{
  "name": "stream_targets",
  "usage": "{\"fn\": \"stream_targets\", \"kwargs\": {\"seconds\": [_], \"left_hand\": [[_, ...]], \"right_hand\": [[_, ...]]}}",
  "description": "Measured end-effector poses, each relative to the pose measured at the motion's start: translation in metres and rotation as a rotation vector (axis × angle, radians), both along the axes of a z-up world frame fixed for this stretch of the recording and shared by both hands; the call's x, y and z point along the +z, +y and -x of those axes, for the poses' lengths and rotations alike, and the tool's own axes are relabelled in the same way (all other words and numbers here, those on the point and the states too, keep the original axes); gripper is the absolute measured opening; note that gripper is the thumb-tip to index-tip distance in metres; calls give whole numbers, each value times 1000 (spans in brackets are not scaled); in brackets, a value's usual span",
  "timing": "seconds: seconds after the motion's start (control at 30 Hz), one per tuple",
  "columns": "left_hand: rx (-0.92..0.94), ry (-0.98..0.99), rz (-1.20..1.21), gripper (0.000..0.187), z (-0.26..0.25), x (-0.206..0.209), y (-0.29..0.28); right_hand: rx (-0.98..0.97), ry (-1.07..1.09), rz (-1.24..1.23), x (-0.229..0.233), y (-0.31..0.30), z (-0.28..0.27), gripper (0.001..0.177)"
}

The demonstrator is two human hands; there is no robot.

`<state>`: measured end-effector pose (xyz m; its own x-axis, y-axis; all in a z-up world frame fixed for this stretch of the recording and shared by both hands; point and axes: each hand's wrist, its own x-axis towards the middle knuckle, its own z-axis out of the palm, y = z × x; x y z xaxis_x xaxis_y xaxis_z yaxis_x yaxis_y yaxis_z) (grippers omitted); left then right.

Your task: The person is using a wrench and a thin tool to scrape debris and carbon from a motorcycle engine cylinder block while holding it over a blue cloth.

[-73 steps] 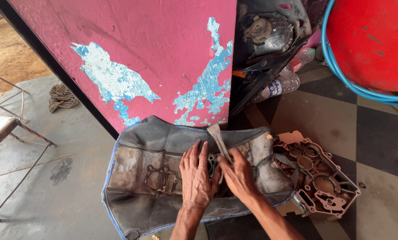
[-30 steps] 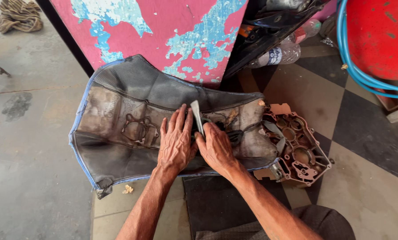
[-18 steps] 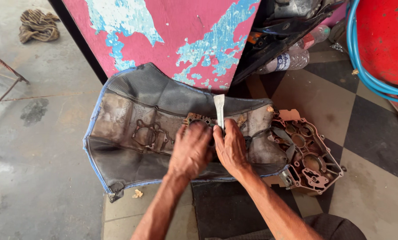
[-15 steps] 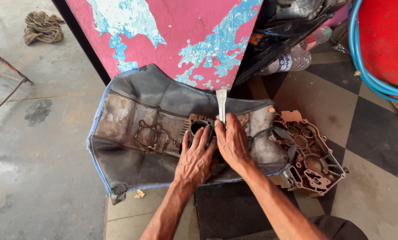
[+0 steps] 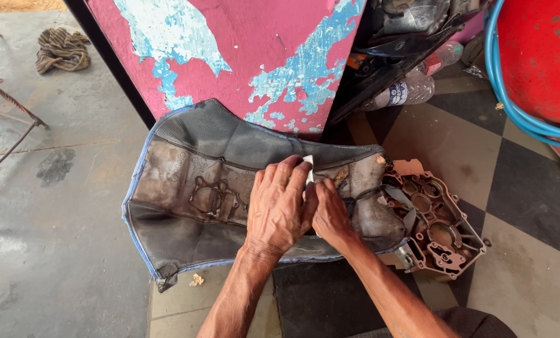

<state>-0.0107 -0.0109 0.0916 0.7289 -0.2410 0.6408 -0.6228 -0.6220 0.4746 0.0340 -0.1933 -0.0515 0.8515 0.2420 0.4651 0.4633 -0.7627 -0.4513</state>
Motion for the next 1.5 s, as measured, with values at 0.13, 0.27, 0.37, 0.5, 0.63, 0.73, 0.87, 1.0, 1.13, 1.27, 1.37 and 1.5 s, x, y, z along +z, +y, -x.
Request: {"fn": "stream_targets", "kwargs": {"seconds": [0.13, 0.27, 0.37, 0.5, 0.63, 0.73, 0.87, 1.0, 1.13, 1.27, 1.37, 1.5], "left_hand": [[140, 116, -136, 69, -10, -46, 11], [154, 260, -183, 84, 2, -88, 20], [165, 237, -199, 87, 8, -97, 19], [159, 254, -192, 85, 13, -99, 19], [179, 253, -220, 84, 10, -100, 17], [173, 241, -214, 84, 11, -105, 18], [204, 187, -294, 85, 15, -109, 17], [179, 201, -287, 89, 13, -109, 17], [173, 174, -266, 90, 14, -110, 18], [166, 171, -255, 91, 13, -107, 18], [153, 212, -255, 93, 12, -105, 18], [114, 246, -218, 94, 5, -102, 20]], "right_hand": [[-237, 267, -55, -6, -6, -1, 27], [-158, 47, -148, -25, -13, 16, 31], [-230, 180, -113, -30, -9, 31, 38], [-263, 360, -244, -14, -5, 44, 39], [-273, 367, -176, -13, -4, 43, 39], [-249, 250, -136, -30, -6, 44, 36], [-248, 186, -148, -38, -5, 39, 35], [-337, 485, -335, -13, 0, 38, 41], [-364, 639, -522, 10, 11, 43, 37], [-345, 270, -215, 5, 20, 35, 35], [-373, 350, -284, -4, 21, 32, 38], [-350, 243, -419, -21, 21, 28, 41]]}}
